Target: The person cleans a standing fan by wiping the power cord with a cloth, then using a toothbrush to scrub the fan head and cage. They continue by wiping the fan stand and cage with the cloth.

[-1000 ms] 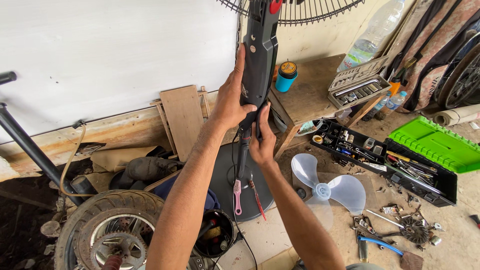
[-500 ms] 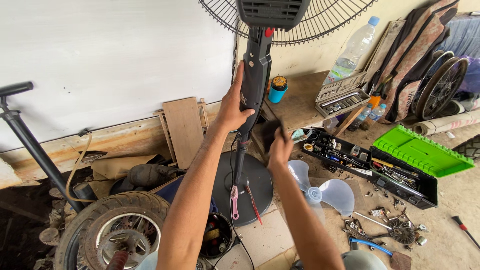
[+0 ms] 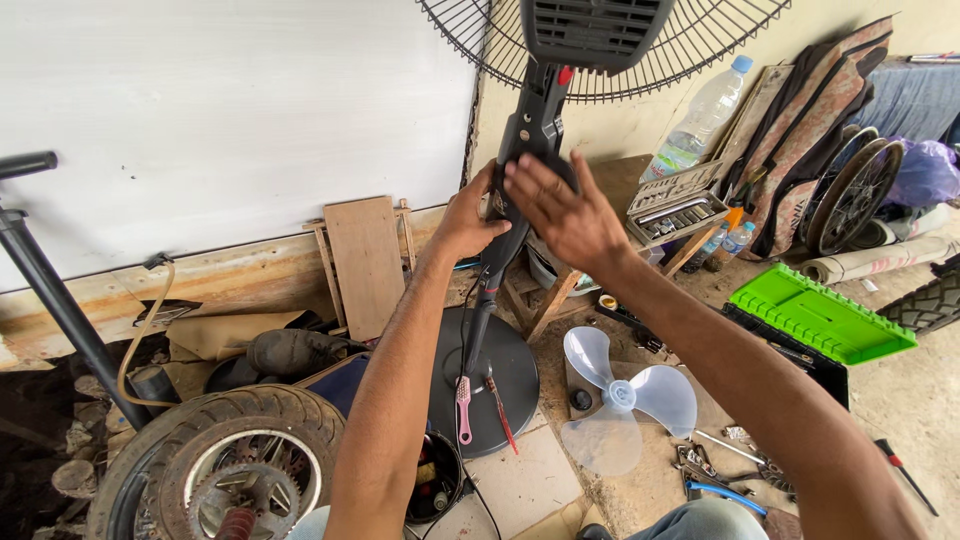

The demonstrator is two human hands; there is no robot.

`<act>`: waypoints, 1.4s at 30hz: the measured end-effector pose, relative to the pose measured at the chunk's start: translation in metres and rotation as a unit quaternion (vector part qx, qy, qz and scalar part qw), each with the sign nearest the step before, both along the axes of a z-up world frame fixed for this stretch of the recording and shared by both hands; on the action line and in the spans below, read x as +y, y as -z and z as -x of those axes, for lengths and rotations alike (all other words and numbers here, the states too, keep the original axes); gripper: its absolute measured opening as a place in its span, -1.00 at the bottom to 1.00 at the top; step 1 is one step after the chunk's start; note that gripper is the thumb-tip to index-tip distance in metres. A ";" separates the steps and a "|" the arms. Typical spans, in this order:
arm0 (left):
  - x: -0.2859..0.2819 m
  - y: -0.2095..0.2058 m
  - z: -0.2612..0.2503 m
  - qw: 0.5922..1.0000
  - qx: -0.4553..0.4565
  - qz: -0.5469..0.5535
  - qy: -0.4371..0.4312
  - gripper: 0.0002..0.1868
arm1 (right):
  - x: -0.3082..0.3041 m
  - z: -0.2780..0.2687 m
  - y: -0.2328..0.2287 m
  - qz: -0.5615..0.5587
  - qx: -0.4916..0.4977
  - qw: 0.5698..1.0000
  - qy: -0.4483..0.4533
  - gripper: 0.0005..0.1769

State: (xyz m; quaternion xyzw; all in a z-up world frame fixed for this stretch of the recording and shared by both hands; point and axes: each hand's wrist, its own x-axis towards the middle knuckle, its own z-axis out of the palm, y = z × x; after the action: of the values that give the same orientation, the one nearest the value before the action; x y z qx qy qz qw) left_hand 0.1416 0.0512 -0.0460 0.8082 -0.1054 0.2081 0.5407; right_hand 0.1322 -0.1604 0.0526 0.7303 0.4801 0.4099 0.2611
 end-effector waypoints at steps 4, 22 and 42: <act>-0.001 -0.007 0.005 1.000 0.029 0.003 0.004 0.11 | 0.004 0.005 -0.011 0.074 0.050 0.995 0.036 -0.24; -0.005 -0.014 0.012 1.000 0.018 0.009 -0.009 0.09 | 0.014 0.004 -0.041 0.055 -0.048 0.994 0.077 -0.27; -0.016 -0.025 0.022 0.996 0.045 -0.041 -0.070 0.07 | -0.059 0.013 0.039 -0.292 0.493 0.819 0.013 -0.44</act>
State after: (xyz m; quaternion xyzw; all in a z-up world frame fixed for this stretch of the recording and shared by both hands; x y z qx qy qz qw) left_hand 0.1192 0.0351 -0.0207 0.8433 -0.0330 0.2045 0.4958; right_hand 0.1195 -0.2194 0.0139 0.8831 0.3929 0.1125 -0.2306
